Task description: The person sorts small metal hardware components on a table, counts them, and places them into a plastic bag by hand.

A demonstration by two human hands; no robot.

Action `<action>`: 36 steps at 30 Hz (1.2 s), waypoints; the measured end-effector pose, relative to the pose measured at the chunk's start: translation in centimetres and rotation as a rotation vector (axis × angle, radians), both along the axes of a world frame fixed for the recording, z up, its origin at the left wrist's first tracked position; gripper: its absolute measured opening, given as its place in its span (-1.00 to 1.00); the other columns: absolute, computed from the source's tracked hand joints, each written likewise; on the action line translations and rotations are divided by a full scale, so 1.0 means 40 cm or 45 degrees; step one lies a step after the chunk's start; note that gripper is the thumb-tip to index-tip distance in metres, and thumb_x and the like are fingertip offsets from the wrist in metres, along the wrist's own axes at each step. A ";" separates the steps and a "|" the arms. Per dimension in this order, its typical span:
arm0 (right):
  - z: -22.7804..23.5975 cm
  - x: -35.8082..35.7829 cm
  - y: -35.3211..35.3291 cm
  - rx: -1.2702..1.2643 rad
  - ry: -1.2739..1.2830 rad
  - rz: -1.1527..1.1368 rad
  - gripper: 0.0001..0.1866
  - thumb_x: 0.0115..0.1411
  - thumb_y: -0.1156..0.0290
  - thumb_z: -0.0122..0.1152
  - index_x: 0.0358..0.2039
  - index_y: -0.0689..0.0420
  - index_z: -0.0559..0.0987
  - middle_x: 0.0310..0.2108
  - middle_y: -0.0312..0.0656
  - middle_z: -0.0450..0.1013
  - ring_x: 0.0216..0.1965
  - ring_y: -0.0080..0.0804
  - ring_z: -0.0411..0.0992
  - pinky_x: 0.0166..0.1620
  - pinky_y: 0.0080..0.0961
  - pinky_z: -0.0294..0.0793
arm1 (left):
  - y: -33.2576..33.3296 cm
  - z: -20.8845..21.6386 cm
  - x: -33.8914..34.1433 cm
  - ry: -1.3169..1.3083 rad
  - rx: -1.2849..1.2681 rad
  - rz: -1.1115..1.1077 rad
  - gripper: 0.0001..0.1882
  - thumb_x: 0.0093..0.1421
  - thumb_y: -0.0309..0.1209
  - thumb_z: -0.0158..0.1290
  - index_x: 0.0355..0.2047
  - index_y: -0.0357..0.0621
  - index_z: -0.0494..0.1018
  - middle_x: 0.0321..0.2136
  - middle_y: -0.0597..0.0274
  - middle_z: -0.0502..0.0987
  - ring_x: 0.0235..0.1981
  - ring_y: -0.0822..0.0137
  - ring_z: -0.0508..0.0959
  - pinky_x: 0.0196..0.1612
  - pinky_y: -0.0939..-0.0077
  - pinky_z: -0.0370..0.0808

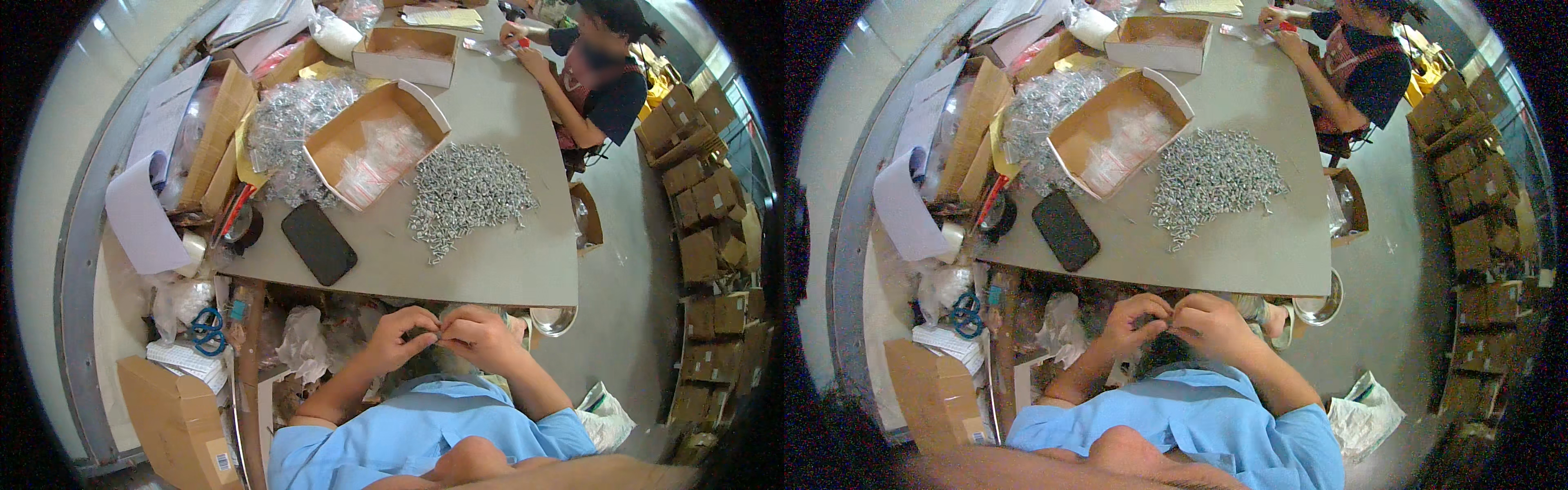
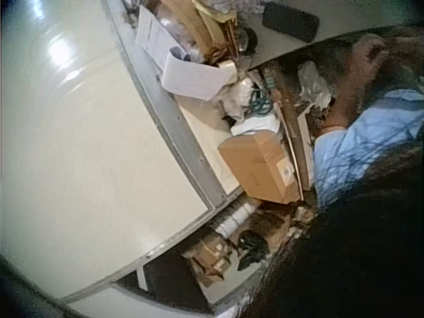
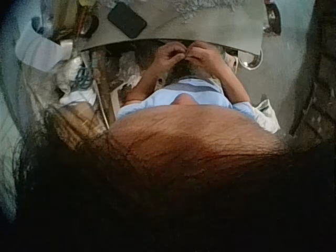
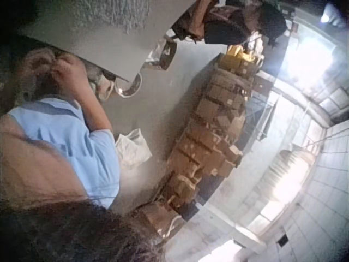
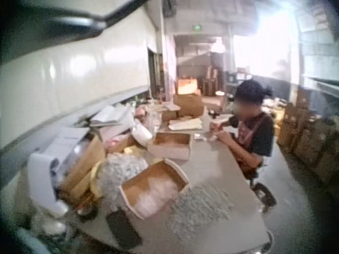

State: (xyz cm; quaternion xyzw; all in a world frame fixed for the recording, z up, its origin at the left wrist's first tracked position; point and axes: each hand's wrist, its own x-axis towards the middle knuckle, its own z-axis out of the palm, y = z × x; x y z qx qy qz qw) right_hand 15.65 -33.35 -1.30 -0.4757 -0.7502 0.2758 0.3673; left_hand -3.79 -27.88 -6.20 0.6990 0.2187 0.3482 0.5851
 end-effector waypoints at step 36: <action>-0.128 -0.007 0.169 -0.002 -0.978 -0.106 -0.34 0.14 -0.08 0.05 0.23 -0.15 0.25 0.35 -0.26 -0.09 0.35 -0.01 -0.18 0.25 0.16 -0.12 | 0.660 0.095 0.086 1.667 1.313 0.265 -0.85 0.04 -0.51 0.02 -0.39 -0.15 0.57 -0.33 0.03 0.56 -0.24 0.06 0.56 -0.18 0.27 0.52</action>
